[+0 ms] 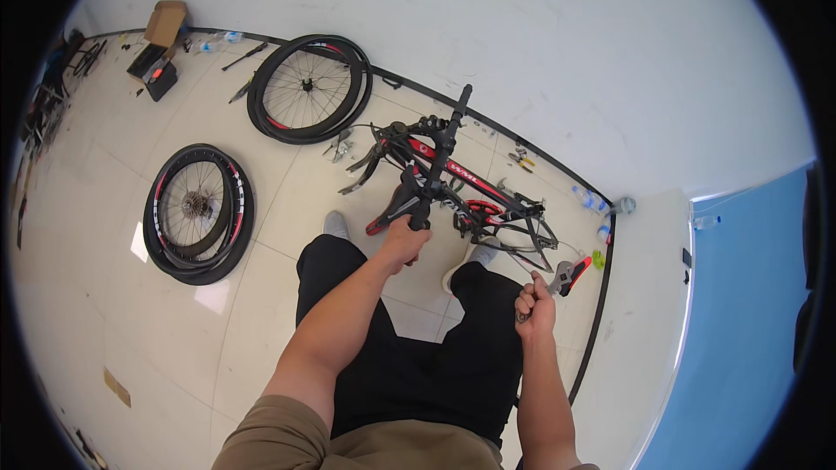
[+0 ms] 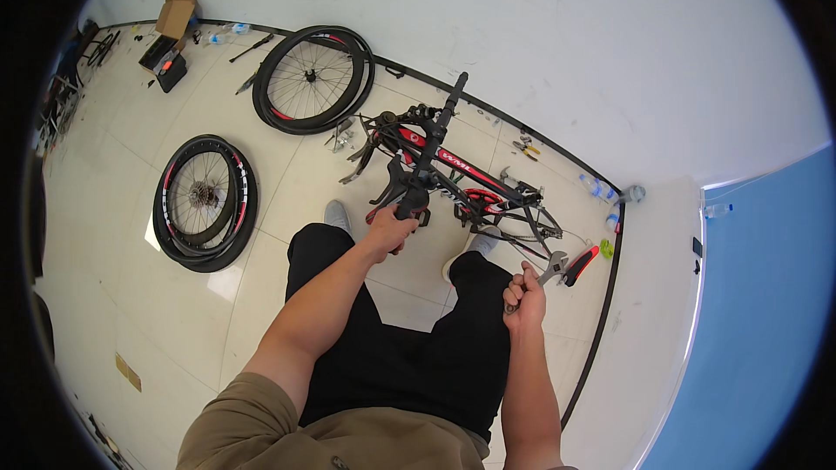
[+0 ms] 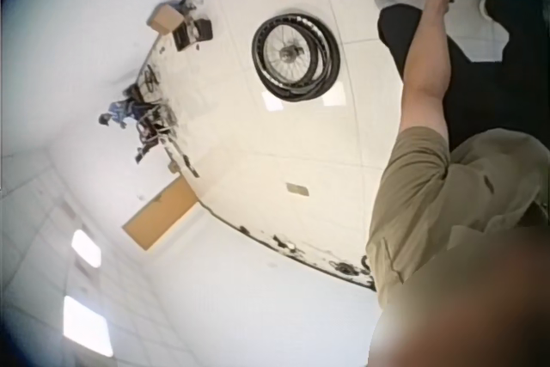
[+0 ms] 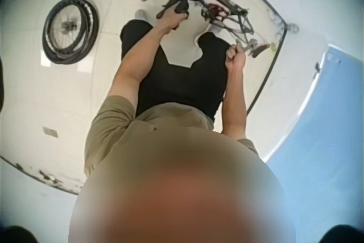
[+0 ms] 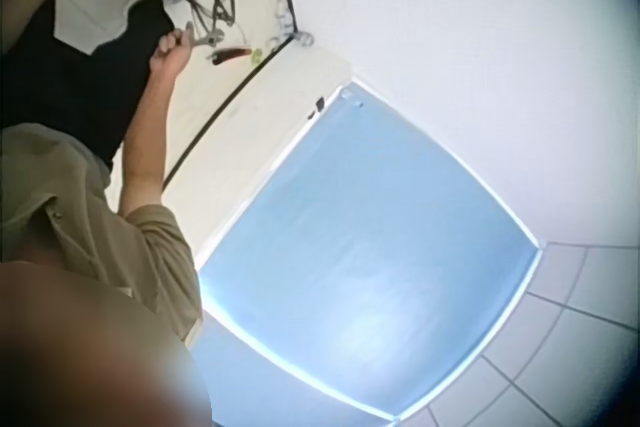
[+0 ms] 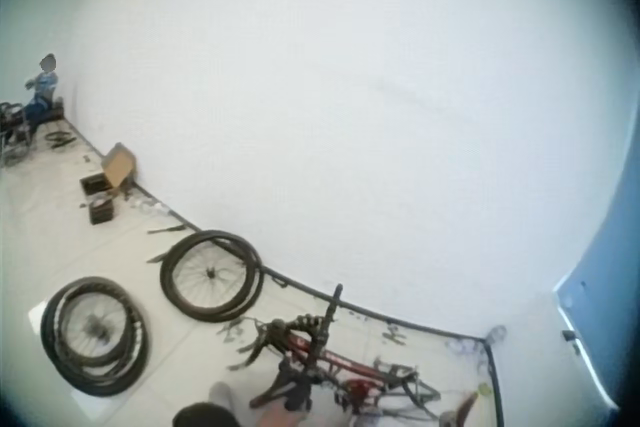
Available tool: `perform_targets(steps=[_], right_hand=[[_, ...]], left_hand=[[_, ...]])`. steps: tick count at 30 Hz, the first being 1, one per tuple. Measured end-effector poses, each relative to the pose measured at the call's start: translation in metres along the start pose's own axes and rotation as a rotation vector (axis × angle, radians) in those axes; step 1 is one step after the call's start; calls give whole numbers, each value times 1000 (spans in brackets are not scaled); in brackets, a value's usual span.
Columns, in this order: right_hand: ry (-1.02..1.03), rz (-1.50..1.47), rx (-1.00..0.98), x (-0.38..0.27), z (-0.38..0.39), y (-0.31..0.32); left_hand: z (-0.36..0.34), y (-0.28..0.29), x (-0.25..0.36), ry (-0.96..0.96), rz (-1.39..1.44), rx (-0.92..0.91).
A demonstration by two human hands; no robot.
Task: The person enters a room, places a water bottle on a ledge, and sits on a chair. They then use a wrench to adjust and tighten the handlebar stem on a disassembled bicycle lying on the floor.
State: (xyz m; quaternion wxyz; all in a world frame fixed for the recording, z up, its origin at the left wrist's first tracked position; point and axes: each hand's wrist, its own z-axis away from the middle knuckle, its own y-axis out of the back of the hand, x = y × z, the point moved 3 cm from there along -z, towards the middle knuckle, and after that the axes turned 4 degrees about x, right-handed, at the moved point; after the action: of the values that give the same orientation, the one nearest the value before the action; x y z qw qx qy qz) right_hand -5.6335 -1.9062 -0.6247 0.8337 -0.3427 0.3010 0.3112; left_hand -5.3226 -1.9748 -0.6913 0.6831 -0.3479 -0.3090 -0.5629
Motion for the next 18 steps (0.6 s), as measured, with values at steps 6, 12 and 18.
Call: perform_targets(steps=[6, 12, 18], right_hand=[[-4, -10, -11, 0, -1, 2], [-1, 62, 11, -3, 5, -12], [7, 192, -150, 2, 3, -66]], left_hand=[[4, 2, 4, -61, -66, 64], [6, 5, 8, -56, -113, 89], [8, 2, 12, -38, -83, 30]])
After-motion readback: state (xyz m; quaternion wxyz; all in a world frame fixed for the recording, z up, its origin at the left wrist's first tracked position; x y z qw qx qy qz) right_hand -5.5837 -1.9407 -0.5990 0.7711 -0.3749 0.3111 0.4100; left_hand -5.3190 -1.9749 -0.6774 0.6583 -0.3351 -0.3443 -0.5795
